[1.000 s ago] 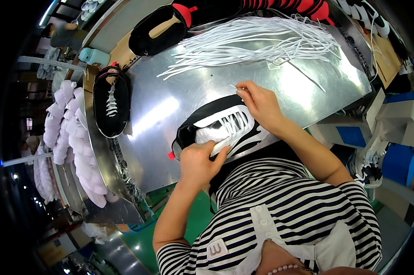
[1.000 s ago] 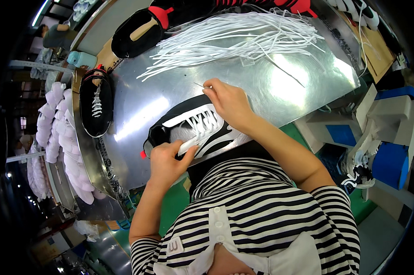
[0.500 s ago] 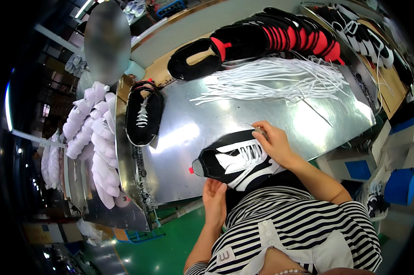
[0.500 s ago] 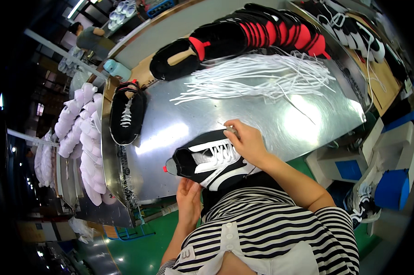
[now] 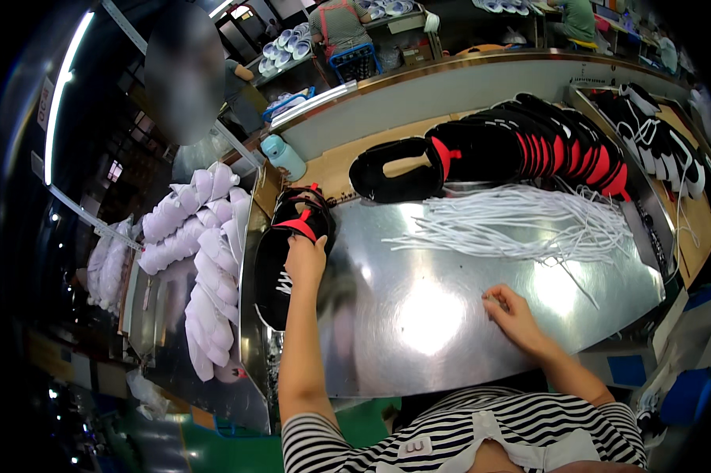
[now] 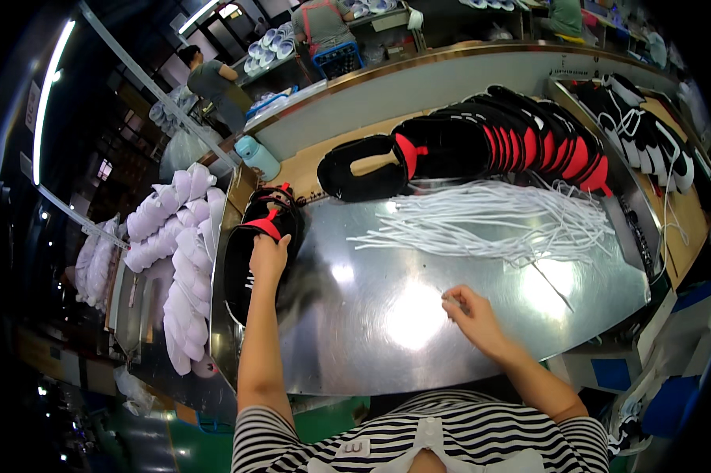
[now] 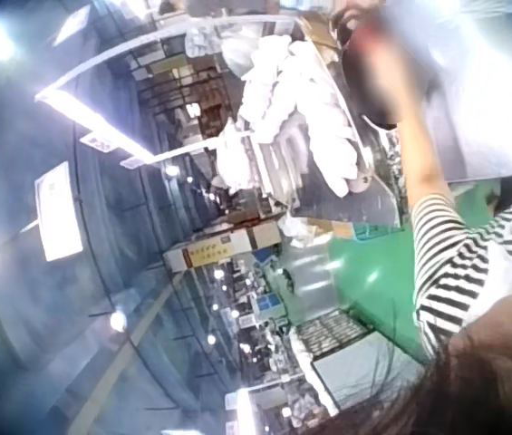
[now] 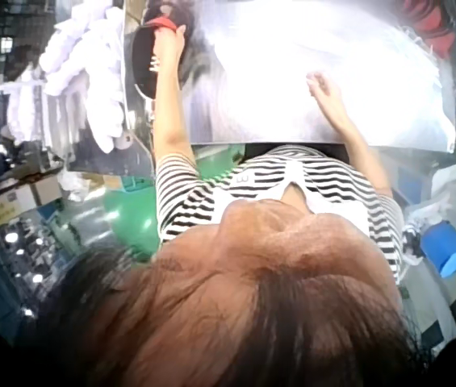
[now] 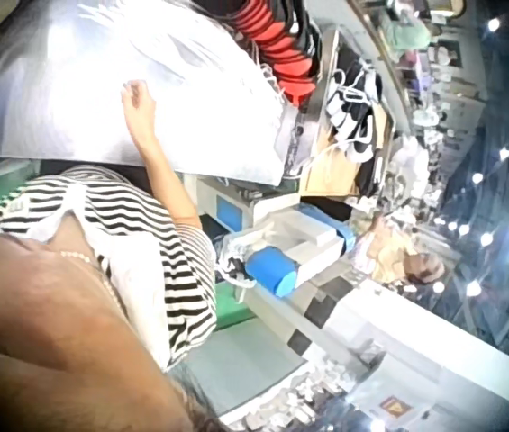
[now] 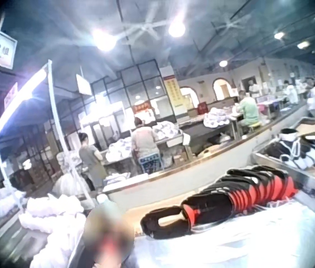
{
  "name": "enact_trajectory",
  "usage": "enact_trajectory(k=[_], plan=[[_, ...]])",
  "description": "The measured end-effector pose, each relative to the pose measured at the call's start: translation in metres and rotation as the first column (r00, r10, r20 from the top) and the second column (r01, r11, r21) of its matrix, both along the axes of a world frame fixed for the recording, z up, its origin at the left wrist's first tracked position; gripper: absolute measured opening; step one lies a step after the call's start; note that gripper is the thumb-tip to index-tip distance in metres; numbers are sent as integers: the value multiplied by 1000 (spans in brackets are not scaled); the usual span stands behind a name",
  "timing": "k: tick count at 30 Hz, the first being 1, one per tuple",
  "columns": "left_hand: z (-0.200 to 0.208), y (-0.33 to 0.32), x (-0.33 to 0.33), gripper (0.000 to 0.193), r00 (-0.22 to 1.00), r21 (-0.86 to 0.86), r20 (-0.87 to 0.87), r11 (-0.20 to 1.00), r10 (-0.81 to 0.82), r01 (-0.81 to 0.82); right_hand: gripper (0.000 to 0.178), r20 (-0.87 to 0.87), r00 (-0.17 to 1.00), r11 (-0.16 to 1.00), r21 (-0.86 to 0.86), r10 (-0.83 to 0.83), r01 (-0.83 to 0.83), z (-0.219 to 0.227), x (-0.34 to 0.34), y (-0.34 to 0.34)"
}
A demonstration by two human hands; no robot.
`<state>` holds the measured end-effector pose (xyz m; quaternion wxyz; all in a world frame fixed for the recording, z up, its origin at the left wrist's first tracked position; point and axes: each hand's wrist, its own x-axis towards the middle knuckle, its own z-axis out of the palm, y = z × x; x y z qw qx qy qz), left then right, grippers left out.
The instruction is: The person laces shoes by hand, threading white laces through the eyelets of black and white sneakers and pulling them tight before placing the completed shoes on a stack.
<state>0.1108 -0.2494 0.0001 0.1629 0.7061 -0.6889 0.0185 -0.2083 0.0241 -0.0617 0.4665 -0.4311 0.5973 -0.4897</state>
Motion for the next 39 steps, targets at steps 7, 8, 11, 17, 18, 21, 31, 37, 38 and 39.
enact_trajectory(k=[7,8,11,17,18,21,31,37,38,39], plan=[[-97,-110,24,64,971,-179,-47,954,235,-239,14,-73,992,994,48,98,-94,-22,12,12],[-106,-120,6,47,986,-279,-82,946,148,-166,13,-77,996,998,45,41,-38,-23,8,16],[-85,-98,-24,41,933,-355,-202,910,-299,215,11,6,999,999,6,-41,41,-35,-2,17],[-92,-130,-42,48,974,-297,-50,934,-221,197,9,-122,988,995,31,93,-90,35,32,-49],[-103,-142,-40,28,982,-342,112,922,-150,180,11,-256,957,977,-128,133,-170,25,32,-56],[-111,-128,-64,20,958,-260,-14,927,-285,272,21,-363,921,987,-24,140,-159,18,14,-52],[-47,-39,-245,59,653,-448,-327,720,-684,530,15,-364,931,986,-153,12,-72,21,-11,-28],[-33,-56,-234,31,452,-333,-729,843,-514,422,14,-447,892,953,-294,-74,-69,36,-7,-33],[-11,-30,-216,27,235,-367,-833,818,-500,443,13,-449,886,963,-269,-113,-13,29,-23,-37],[15,-4,-193,24,-128,-359,-930,778,-345,515,12,-477,864,961,-276,-160,25,28,-38,-45]])
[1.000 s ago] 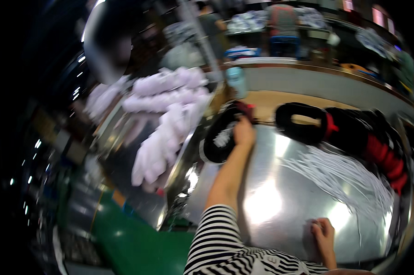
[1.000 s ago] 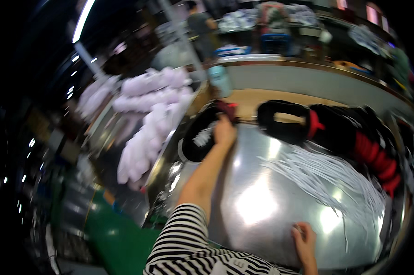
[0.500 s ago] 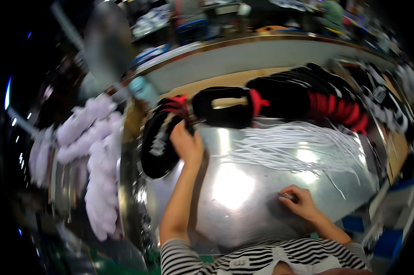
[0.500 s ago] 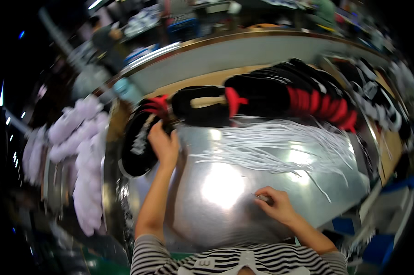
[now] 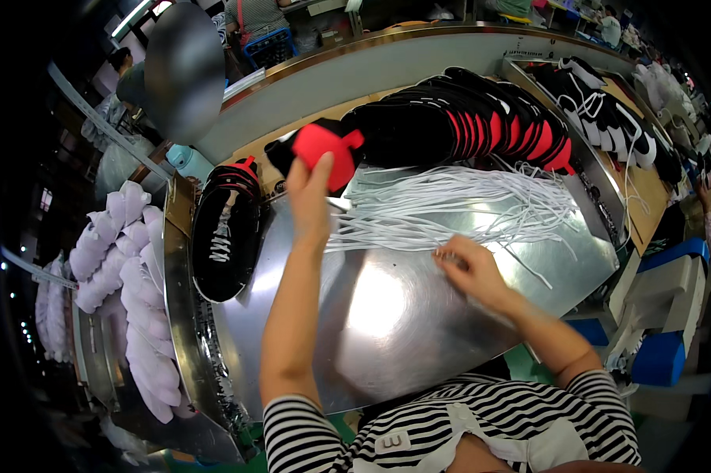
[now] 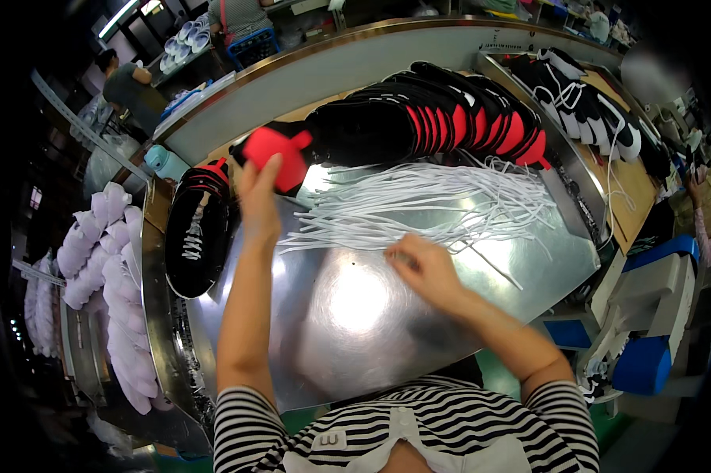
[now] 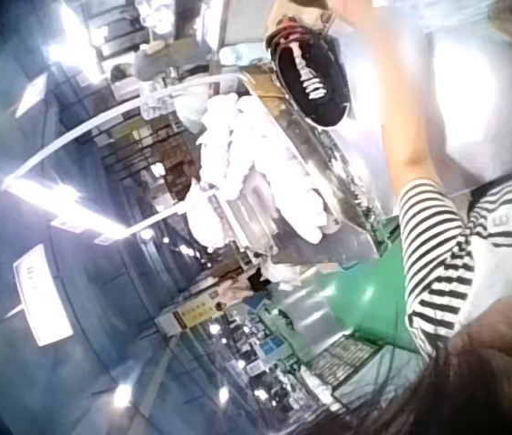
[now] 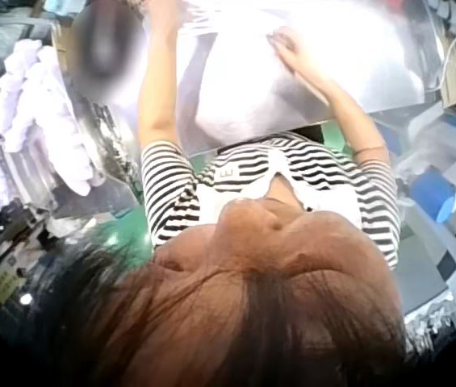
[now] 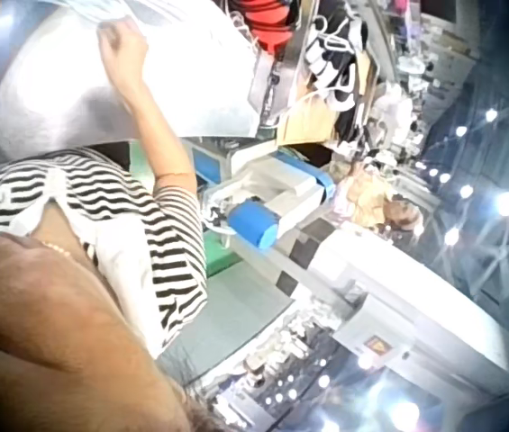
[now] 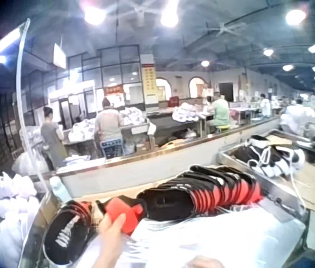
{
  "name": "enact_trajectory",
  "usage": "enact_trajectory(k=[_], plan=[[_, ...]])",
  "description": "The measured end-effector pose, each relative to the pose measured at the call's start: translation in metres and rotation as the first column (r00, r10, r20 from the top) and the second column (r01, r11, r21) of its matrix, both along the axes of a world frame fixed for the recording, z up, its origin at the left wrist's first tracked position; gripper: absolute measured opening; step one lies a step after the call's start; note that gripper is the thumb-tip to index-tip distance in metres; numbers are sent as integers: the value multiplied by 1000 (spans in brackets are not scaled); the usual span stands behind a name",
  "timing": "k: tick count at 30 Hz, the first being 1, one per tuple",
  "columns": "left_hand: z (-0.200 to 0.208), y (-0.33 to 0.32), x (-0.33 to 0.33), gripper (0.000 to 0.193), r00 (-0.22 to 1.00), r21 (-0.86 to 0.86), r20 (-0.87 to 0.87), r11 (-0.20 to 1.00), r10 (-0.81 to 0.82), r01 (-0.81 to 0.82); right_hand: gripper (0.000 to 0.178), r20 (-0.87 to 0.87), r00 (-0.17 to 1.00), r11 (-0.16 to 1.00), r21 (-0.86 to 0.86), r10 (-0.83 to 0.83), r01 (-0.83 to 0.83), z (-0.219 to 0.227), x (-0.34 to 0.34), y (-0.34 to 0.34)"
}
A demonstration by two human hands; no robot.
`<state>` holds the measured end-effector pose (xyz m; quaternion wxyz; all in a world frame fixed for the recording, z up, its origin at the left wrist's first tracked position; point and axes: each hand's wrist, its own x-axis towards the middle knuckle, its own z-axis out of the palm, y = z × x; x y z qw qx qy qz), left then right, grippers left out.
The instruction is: The person laces shoes by hand, threading white laces through the eyelets of black and white sneakers and pulling them tight before placing the completed shoes on a stack.
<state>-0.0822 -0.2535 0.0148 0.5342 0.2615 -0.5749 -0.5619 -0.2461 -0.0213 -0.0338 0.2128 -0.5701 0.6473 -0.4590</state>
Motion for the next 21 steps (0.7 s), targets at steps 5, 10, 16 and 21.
enact_trajectory(k=[5,10,16,21], plan=[[13,105,160,45,777,129,-510,861,-368,492,17,-134,989,991,-121,-67,51,-30,-43,-120],[-86,191,207,43,887,674,-454,619,-82,403,13,-593,800,993,-120,-87,19,-54,-44,-217],[-91,183,185,36,947,664,-273,678,-171,314,11,-839,544,1000,-2,-13,22,-69,-45,-253],[-69,186,190,64,605,-328,678,908,418,-261,13,-455,888,968,-245,-61,-59,-15,-41,-216]])
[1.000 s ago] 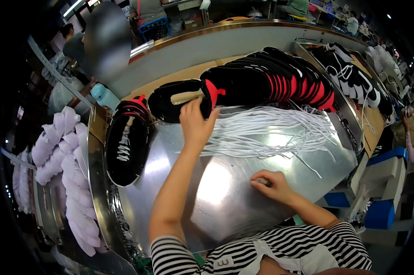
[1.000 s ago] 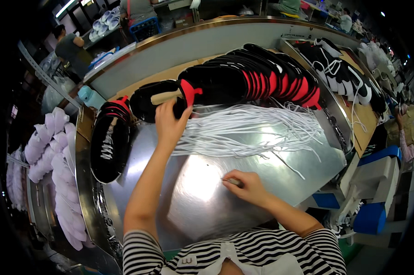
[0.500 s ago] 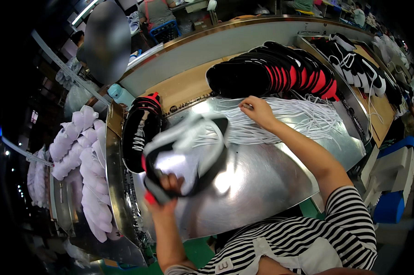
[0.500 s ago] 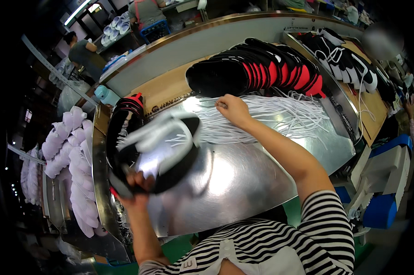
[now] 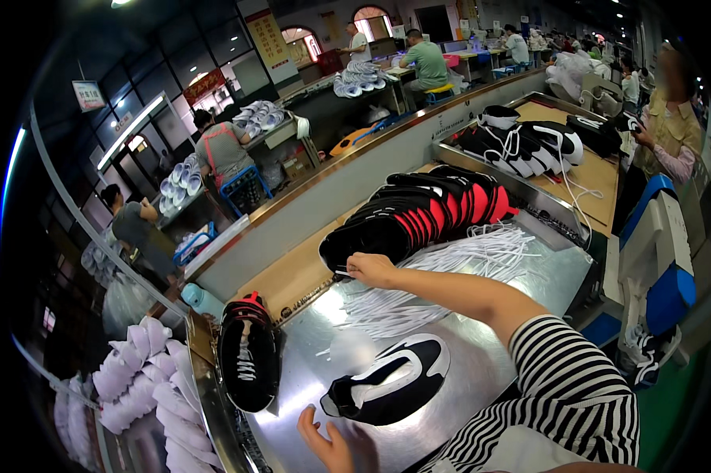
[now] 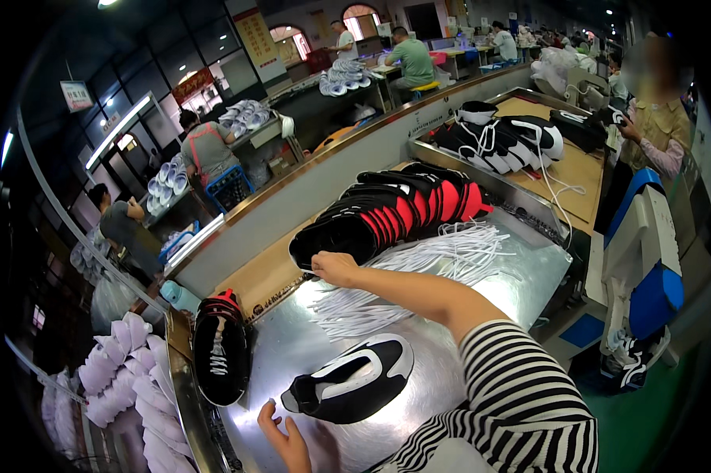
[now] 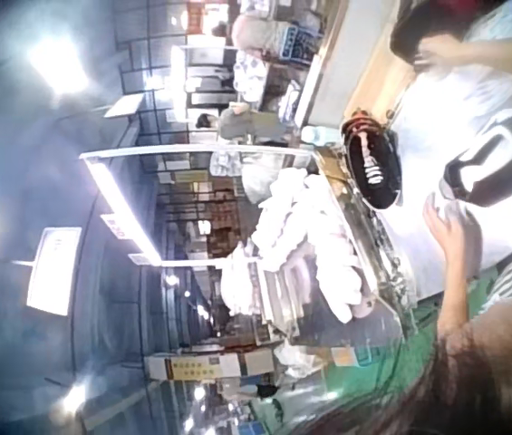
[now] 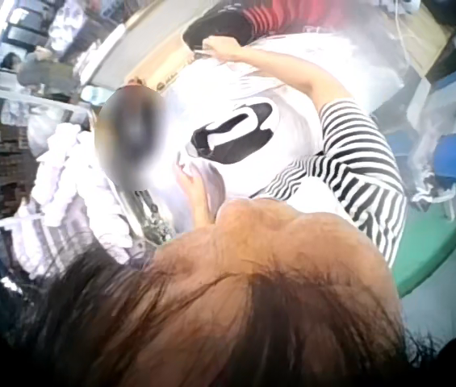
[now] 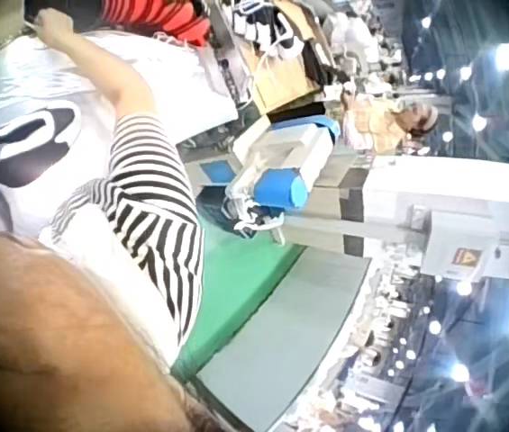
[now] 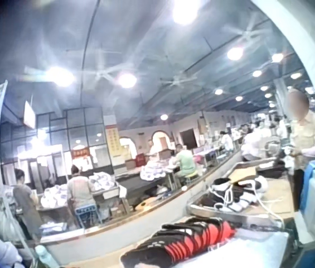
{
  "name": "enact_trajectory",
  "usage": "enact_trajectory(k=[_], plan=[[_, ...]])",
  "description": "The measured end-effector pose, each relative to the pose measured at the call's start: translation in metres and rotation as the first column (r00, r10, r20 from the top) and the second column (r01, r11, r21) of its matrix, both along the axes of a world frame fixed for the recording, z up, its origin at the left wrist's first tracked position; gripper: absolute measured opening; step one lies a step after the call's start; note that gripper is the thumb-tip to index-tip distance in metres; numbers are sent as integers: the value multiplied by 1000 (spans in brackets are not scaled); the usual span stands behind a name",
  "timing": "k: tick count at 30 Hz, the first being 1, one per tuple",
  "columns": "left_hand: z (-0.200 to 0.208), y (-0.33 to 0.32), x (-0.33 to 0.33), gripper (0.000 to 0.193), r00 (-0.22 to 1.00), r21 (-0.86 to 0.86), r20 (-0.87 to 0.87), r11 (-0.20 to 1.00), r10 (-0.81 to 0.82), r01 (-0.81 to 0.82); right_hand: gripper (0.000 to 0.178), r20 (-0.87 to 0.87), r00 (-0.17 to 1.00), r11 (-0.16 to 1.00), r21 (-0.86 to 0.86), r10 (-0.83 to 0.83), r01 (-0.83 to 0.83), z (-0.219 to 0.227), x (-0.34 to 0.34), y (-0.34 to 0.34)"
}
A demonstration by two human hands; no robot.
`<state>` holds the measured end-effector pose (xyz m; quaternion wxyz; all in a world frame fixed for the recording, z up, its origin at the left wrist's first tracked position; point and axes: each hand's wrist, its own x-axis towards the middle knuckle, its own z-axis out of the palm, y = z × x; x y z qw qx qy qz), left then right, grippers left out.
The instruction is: The person laces shoes by hand, threading white laces through the eyelets of black and white sneakers and pulling them tight before placing the completed shoes on a stack.
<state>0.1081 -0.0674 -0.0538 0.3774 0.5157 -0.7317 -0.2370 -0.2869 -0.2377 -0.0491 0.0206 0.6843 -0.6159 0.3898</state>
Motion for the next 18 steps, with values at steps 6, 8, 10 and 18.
enact_trajectory(k=[6,8,10,18], plan=[[53,31,-63,46,872,-251,369,869,-321,426,13,549,736,917,-207,397,-340,173,36,156],[49,29,-75,49,852,-244,434,872,-293,424,9,681,581,892,-286,446,-349,213,24,228],[48,25,-82,49,870,-214,424,905,-252,367,6,653,454,793,-540,606,-282,219,6,288],[42,7,-89,28,861,162,268,901,-433,403,11,974,100,950,-171,203,-263,139,2,371]])
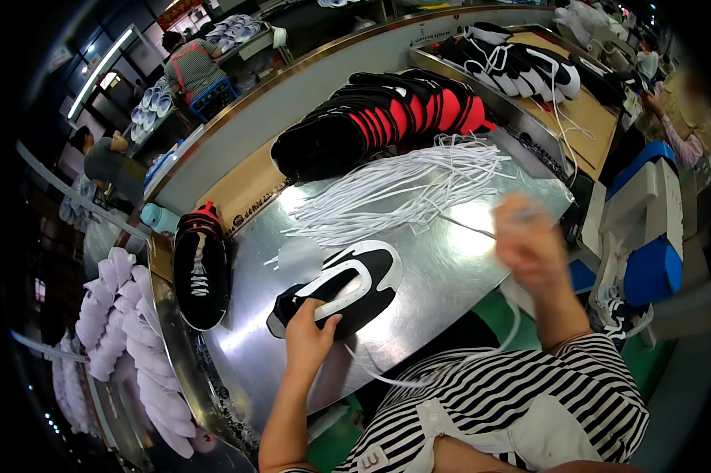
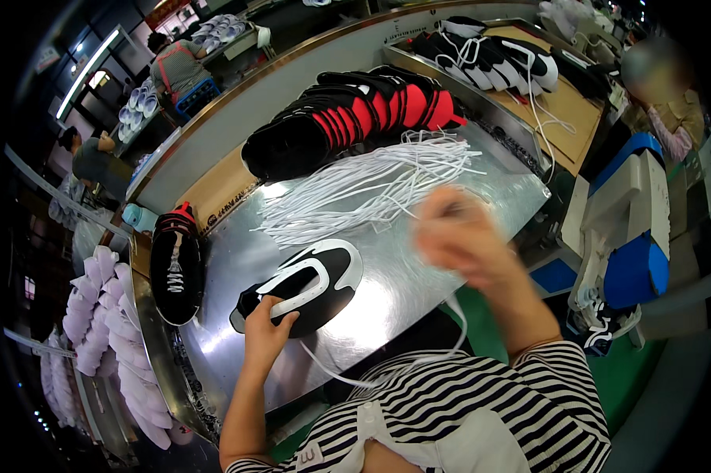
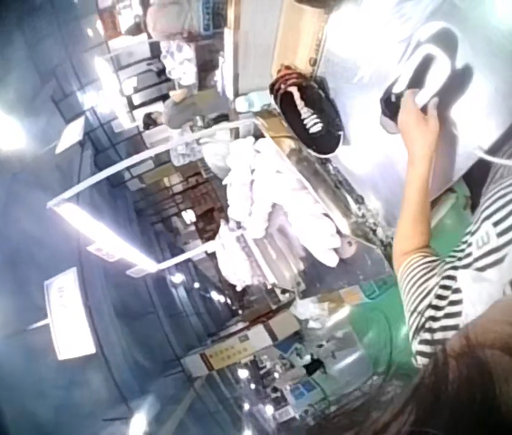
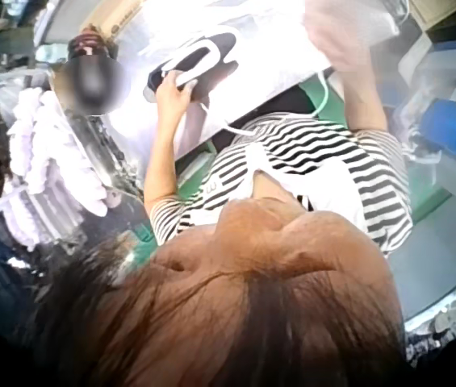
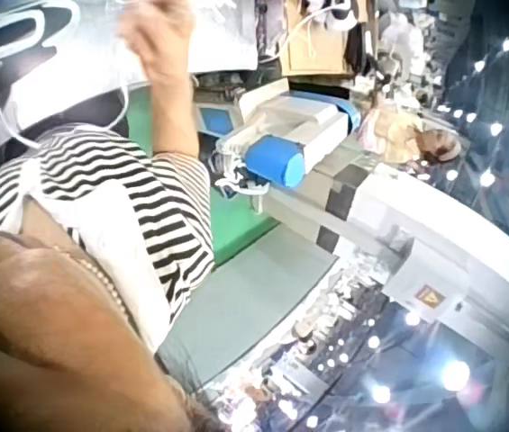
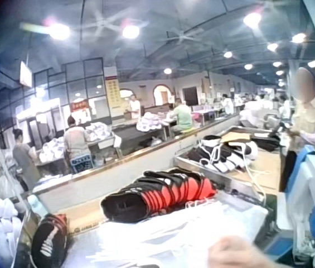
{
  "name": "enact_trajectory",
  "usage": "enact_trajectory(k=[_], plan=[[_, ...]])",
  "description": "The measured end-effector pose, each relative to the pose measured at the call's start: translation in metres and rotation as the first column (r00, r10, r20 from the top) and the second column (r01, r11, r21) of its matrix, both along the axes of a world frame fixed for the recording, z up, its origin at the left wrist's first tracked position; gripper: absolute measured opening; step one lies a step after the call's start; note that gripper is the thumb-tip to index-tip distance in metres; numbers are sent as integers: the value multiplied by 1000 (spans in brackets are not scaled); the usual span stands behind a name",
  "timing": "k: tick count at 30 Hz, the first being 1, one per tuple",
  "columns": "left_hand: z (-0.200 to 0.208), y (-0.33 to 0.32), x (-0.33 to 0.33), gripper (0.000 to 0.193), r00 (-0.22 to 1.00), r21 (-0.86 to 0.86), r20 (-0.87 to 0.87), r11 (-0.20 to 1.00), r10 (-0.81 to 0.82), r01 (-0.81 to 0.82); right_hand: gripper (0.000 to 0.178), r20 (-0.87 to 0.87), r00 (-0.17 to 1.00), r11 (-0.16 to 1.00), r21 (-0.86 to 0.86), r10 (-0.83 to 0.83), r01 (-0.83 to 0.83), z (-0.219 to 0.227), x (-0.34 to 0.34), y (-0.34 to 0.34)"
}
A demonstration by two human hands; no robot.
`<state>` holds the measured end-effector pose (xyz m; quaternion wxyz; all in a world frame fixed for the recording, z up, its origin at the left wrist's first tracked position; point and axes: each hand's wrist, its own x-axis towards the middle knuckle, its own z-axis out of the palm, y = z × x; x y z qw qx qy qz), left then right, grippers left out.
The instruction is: The person laces shoes by hand, threading white laces through the eyelets of black and white sneakers and pulling them tight before placing the completed shoes on a stack.
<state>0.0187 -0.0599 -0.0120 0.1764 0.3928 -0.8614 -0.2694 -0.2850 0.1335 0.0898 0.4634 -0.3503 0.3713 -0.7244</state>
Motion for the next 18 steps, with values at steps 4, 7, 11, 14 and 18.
enact_trajectory(k=[4,7,11,14,18], plan=[[0,-18,8,29,980,281,164,957,-117,67,13,88,970,938,246,228,-243,-113,65,-92],[1,-30,-5,45,997,834,3,550,77,-45,15,61,992,933,340,106,-121,-163,90,-116],[-11,-45,-26,70,971,932,165,294,174,-211,13,36,999,928,372,7,-20,-167,112,-120],[-27,-42,-39,71,966,977,2,207,259,-57,14,37,999,946,324,-16,3,-172,116,-120],[-9,-3,-55,64,873,949,-267,271,408,163,16,-206,976,950,286,-67,126,-169,110,-112]])
